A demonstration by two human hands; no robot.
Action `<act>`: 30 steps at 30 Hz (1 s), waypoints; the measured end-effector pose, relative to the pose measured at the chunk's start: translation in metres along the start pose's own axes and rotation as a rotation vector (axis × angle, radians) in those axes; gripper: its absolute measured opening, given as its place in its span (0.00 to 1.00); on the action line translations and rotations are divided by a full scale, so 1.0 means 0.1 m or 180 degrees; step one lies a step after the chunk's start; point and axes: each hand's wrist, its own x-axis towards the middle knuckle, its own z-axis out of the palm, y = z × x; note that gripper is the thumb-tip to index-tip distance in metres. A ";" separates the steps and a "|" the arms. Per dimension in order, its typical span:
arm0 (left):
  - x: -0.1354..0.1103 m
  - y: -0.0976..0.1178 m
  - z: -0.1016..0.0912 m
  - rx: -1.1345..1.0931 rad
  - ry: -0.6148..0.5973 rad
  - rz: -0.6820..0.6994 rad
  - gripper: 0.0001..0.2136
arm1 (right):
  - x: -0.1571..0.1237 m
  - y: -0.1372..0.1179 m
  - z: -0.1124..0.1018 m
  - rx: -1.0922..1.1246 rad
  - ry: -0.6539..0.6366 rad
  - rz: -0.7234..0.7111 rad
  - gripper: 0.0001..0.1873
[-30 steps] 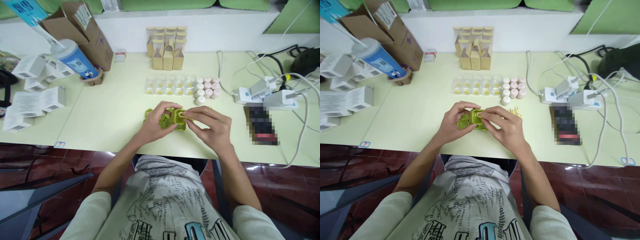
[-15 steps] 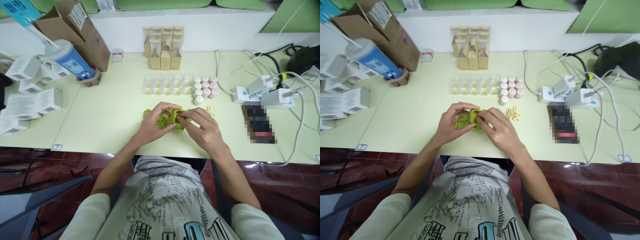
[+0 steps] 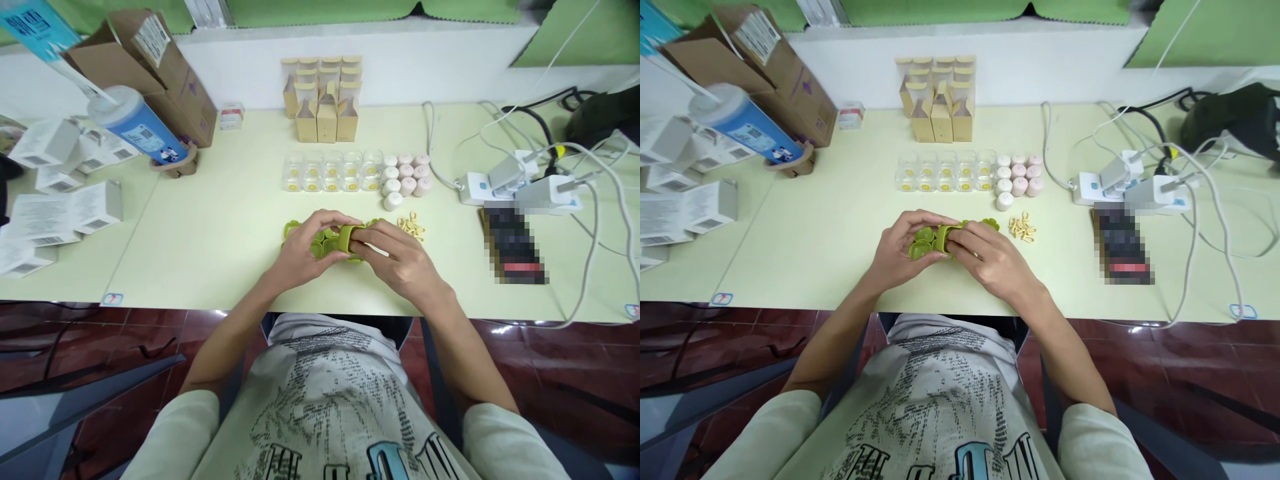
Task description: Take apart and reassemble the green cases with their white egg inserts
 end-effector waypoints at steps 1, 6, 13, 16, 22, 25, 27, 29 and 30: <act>0.00 0.00 -0.01 -0.0018 0.0002 -0.0022 0.27 | 0.01 0.00 0.00 0.0027 -0.0003 0.0013 0.17; 0.03 0.04 -0.04 -0.0219 0.0175 -0.0252 0.26 | 0.03 -0.07 -0.02 0.0376 0.0663 0.0607 0.15; 0.02 0.02 0.03 -0.0631 0.0244 -0.0413 0.29 | 0.08 -0.06 0.10 0.2625 0.0627 0.2720 0.27; 0.04 -0.03 0.05 -0.0479 0.0291 -0.0411 0.31 | 0.07 0.03 0.20 0.3086 0.0631 0.2817 0.31; 0.06 0.01 0.04 -0.0682 0.0319 -0.1083 0.27 | 0.01 0.10 0.33 0.2643 0.0491 0.2753 0.30; 0.08 0.09 0.06 -0.1051 0.0350 -0.1540 0.28 | 0.00 0.09 0.38 0.2651 0.0457 0.2753 0.30; 0.09 0.12 0.07 -0.1211 0.0373 -0.1681 0.30 | 0.00 0.08 0.41 0.2757 0.0544 0.2815 0.29; 0.11 0.12 0.08 -0.1366 0.0330 -0.1793 0.30 | 0.01 0.06 0.44 0.2819 0.0556 0.2857 0.29; 0.11 0.12 0.08 -0.1452 0.0282 -0.1851 0.31 | 0.01 0.05 0.44 0.2817 0.0526 0.2859 0.30</act>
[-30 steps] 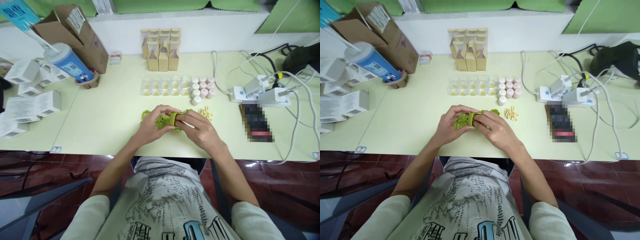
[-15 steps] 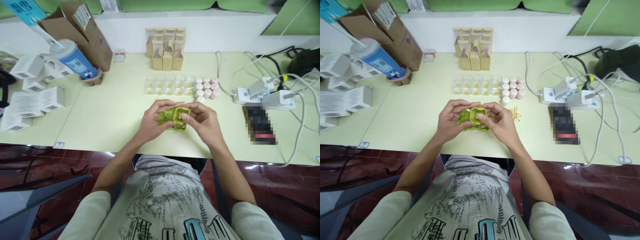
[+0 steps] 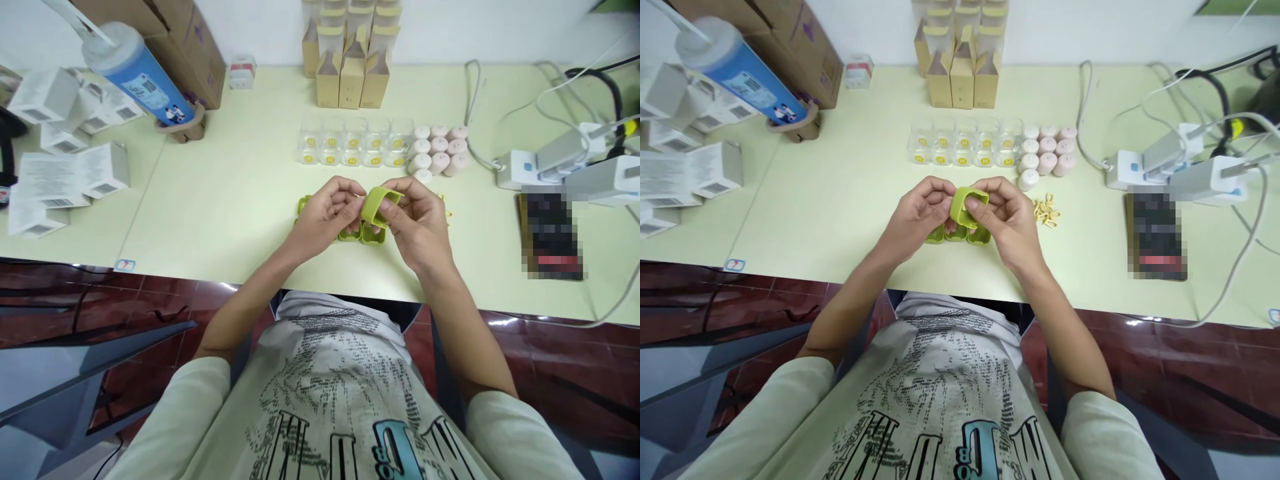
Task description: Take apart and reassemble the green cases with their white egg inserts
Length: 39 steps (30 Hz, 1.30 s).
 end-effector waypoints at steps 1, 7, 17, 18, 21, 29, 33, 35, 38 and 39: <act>0.01 0.00 0.00 -0.0068 -0.0048 -0.0071 0.31 | 0.00 0.00 0.01 -0.0025 -0.0022 0.0009 0.30; 0.02 0.02 0.00 -0.0299 -0.0178 -0.0200 0.30 | -0.01 -0.04 0.07 0.0278 -0.0072 0.0072 0.32; -0.01 0.13 0.09 -0.0630 0.0347 -0.0434 0.27 | -0.01 -0.13 0.17 0.1444 0.0031 0.0282 0.25; -0.01 0.13 0.10 -0.0646 0.0352 -0.0412 0.26 | -0.02 -0.13 0.17 0.1486 0.0065 0.0264 0.24; 0.01 0.12 0.11 -0.0688 0.0336 -0.0328 0.26 | -0.03 -0.12 0.17 0.1526 0.0120 0.0182 0.22; 0.00 0.10 0.07 -0.0704 0.0440 -0.0219 0.28 | -0.01 -0.09 0.17 0.1502 0.0123 0.0113 0.21; 0.01 0.04 0.05 -0.0579 0.0507 -0.0188 0.29 | 0.00 -0.02 0.17 0.1215 0.0230 0.0094 0.23; 0.01 0.02 0.03 -0.0535 0.0534 -0.0203 0.29 | 0.01 0.02 0.16 0.1123 0.0287 0.0066 0.22; 0.02 -0.01 0.00 -0.0560 0.0561 -0.0210 0.30 | 0.02 0.06 0.13 0.1006 0.0378 0.0038 0.20; 0.02 -0.02 -0.01 -0.0562 0.0572 -0.0185 0.30 | 0.02 0.07 0.12 0.0960 0.0429 0.0022 0.19</act>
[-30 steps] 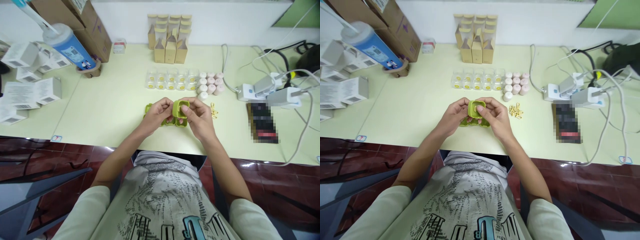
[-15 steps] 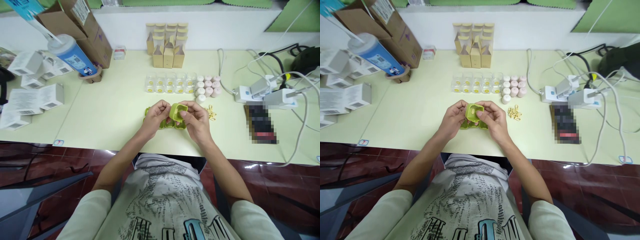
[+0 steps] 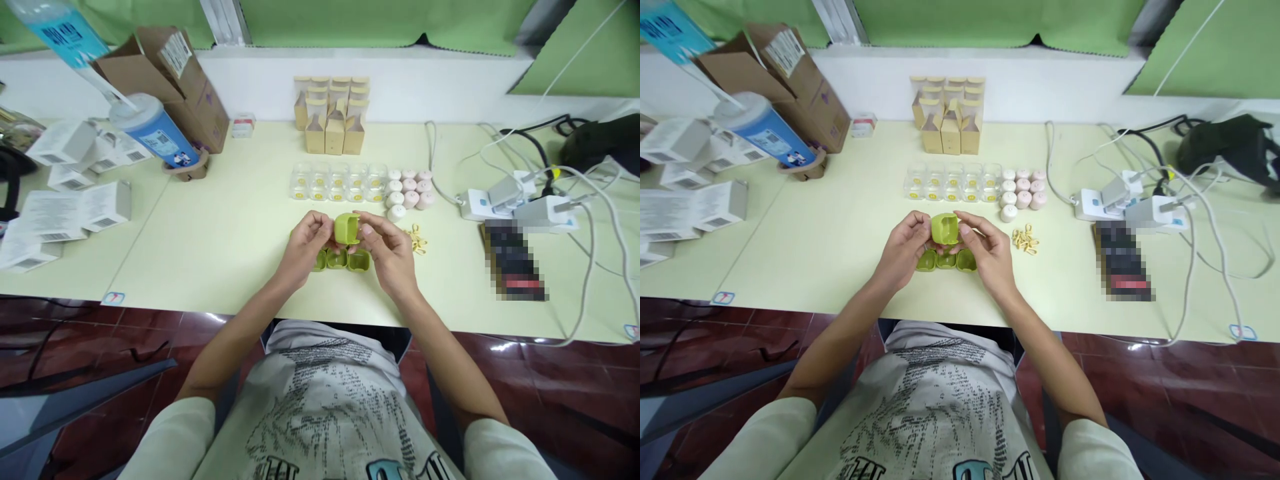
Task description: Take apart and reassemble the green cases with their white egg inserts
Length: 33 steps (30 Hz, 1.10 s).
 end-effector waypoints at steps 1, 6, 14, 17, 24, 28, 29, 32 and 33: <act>0.00 -0.01 -0.01 0.0021 0.0009 0.0036 0.30 | 0.00 0.00 -0.01 -0.0041 0.0060 -0.0031 0.18; 0.02 -0.04 -0.05 0.0329 0.0167 0.0289 0.30 | 0.01 -0.05 -0.02 -0.0167 0.0249 -0.0029 0.15; 0.03 -0.12 -0.07 0.0675 -0.0027 0.0573 0.31 | -0.01 -0.04 -0.01 -0.0376 0.0075 -0.0125 0.15; 0.01 -0.10 -0.05 0.0854 0.0066 0.0805 0.27 | -0.02 -0.05 -0.01 -0.0509 0.0033 -0.0112 0.18; 0.14 0.22 -0.55 0.2291 0.0858 0.0992 0.17 | -0.01 -0.08 -0.02 -0.0362 0.0413 -0.0185 0.08; 0.38 0.22 -0.92 0.2933 0.1026 0.0545 0.16 | 0.00 -0.08 -0.05 -0.0425 0.0558 -0.0131 0.06; 0.43 0.18 -0.98 0.2947 0.0974 0.0450 0.15 | 0.00 -0.08 -0.05 -0.0459 0.0550 -0.0116 0.06; 0.52 0.06 -1.06 0.2903 0.0898 0.0439 0.13 | 0.00 -0.09 -0.04 -0.0510 0.0496 -0.0069 0.06; 0.53 0.03 -1.07 0.2888 0.0916 0.0492 0.13 | 0.00 -0.10 -0.04 -0.0510 0.0495 -0.0061 0.05</act>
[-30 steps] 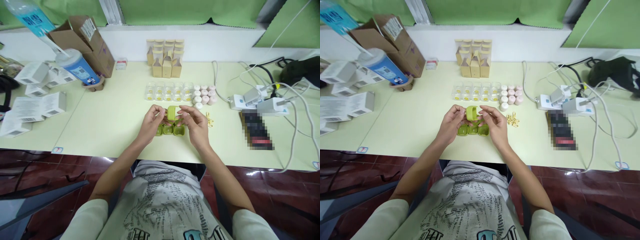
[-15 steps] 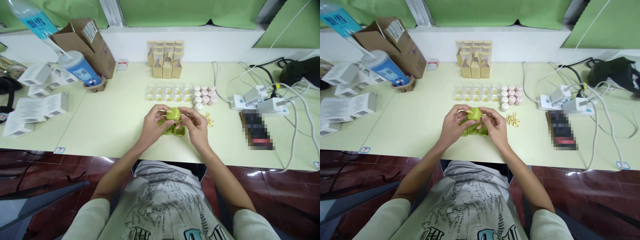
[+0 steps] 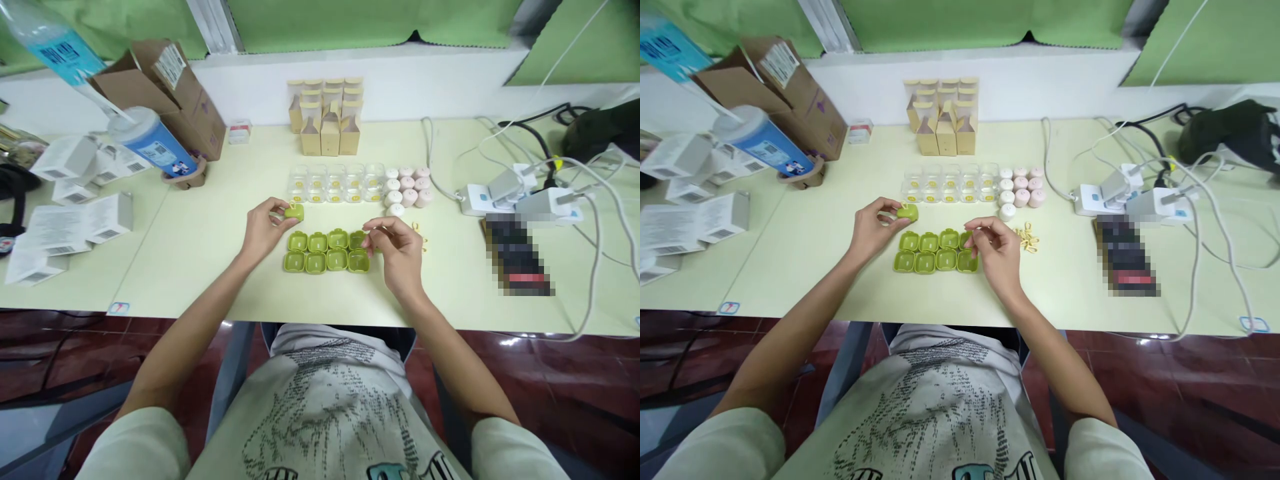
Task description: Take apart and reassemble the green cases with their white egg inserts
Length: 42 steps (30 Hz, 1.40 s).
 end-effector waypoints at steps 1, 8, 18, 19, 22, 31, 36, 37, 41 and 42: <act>0.00 -0.02 0.03 -0.0014 0.0046 0.0033 0.13 | 0.00 -0.01 0.00 0.0008 0.0008 -0.0004 0.05; -0.01 -0.05 0.09 0.0006 0.0244 0.0013 0.12 | 0.01 -0.02 -0.01 -0.0003 -0.0012 -0.0044 0.04; -0.03 -0.04 0.11 0.0011 0.0240 0.0060 0.11 | 0.01 -0.10 -0.07 0.0000 0.0046 -0.0167 0.03; -0.03 -0.04 0.11 -0.0006 0.0232 0.0054 0.11 | 0.03 -0.14 -0.12 -0.0060 0.0091 -0.0240 0.03; -0.03 -0.03 0.12 -0.0020 0.0218 0.0033 0.10 | 0.12 -0.29 -0.38 -0.0555 0.0212 -0.0490 0.04; -0.25 0.31 -0.04 0.0121 0.0198 0.0706 0.05 | 0.31 -0.41 -1.21 -0.3743 -0.0740 0.0007 0.06; -0.42 0.82 0.28 0.0308 -0.0991 0.1463 0.04 | 0.34 -0.24 -1.13 -0.4254 -0.0839 0.0148 0.12; -0.42 0.91 0.41 0.0489 -0.1211 0.1666 0.05 | 0.34 -0.22 -1.11 -0.4233 -0.0813 0.0112 0.13; -0.40 1.19 0.91 0.1399 -0.1742 0.2206 0.17 | 0.36 -0.17 -1.04 -0.4274 -0.0745 0.0055 0.06; -0.41 1.24 1.00 0.1581 -0.1812 0.2237 0.19 | 0.36 -0.17 -1.03 -0.4379 -0.0696 0.0074 0.05</act>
